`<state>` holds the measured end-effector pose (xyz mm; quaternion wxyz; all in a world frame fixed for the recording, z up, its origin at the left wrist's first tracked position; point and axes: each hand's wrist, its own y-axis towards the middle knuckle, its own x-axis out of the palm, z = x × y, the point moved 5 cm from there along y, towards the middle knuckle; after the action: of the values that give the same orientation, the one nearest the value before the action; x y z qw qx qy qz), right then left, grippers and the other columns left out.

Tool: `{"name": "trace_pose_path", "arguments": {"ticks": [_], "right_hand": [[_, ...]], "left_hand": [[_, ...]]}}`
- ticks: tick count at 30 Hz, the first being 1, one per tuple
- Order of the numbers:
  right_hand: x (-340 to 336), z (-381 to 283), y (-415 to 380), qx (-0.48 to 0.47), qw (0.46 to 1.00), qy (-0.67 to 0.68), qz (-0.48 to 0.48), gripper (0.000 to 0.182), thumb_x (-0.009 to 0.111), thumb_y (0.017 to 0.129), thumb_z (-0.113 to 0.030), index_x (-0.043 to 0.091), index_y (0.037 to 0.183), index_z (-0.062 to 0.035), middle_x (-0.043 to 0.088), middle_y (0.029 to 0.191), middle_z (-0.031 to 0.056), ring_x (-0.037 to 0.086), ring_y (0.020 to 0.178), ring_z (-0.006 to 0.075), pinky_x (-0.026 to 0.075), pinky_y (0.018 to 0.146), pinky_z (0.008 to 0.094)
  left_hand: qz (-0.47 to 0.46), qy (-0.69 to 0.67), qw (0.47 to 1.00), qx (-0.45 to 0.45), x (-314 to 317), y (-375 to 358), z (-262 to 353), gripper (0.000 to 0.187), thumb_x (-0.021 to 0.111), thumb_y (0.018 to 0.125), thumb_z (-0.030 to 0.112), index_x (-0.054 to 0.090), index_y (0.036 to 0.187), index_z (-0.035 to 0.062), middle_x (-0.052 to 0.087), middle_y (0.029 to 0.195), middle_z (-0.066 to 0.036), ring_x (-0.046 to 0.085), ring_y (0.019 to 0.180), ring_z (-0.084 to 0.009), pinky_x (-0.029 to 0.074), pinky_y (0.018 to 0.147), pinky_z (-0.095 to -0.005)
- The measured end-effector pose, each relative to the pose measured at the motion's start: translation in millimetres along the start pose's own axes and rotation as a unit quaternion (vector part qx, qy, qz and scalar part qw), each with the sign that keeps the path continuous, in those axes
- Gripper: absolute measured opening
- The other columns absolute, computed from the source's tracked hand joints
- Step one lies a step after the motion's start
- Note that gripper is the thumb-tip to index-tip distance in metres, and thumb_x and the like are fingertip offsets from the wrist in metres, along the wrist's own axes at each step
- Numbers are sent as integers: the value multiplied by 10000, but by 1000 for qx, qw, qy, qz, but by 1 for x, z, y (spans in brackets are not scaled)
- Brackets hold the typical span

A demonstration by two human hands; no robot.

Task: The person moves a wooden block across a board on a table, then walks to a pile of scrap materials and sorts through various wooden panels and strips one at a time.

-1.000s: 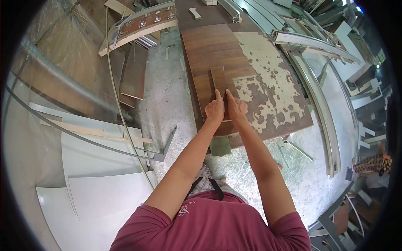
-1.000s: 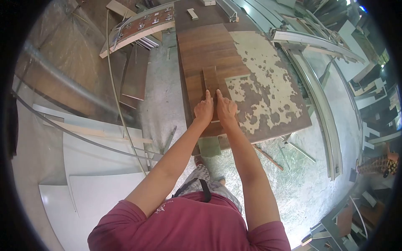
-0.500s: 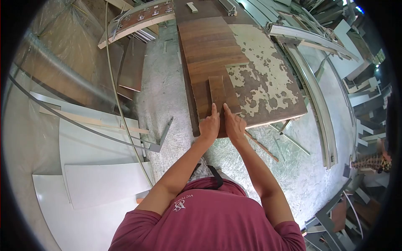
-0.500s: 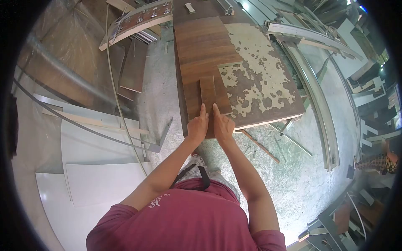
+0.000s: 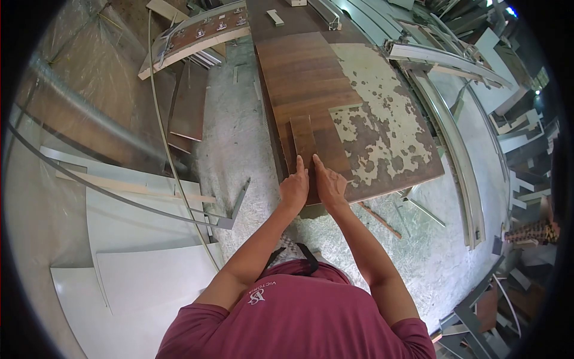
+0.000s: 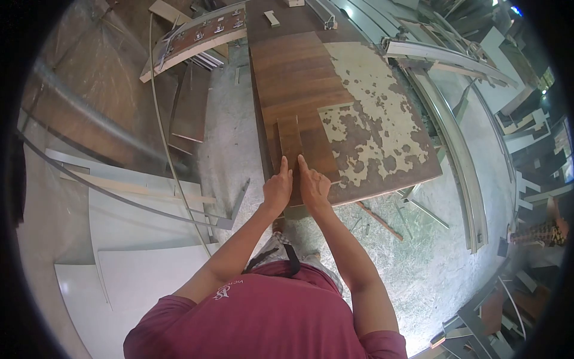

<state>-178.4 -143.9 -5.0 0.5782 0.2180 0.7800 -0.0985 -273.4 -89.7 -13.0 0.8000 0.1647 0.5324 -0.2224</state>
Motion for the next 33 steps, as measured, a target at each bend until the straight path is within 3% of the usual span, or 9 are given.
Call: {"name": "trace_pose_path", "arguments": {"ticks": [26,33], "right_hand": [[25,-30,184,59,997,-47,-25,457,436,846,-108,399,1285,-229,647,819,117,641,765,275,500,620,365],[39,-36,241,62,997,-48,-16,436,430,857,-124,405,1277,-237,648,811,107,641,765,272,499,614,358]], "left_hand": [[-2,-52,999,5,-15,183,-45,477,408,904,268,326,1313,38,610,626,-189,620,604,-345,501,553,-458],[15,-25,999,23,-18,239,-59,487,430,896,276,335,1307,34,628,652,-169,629,598,-324,508,530,-424]]}}
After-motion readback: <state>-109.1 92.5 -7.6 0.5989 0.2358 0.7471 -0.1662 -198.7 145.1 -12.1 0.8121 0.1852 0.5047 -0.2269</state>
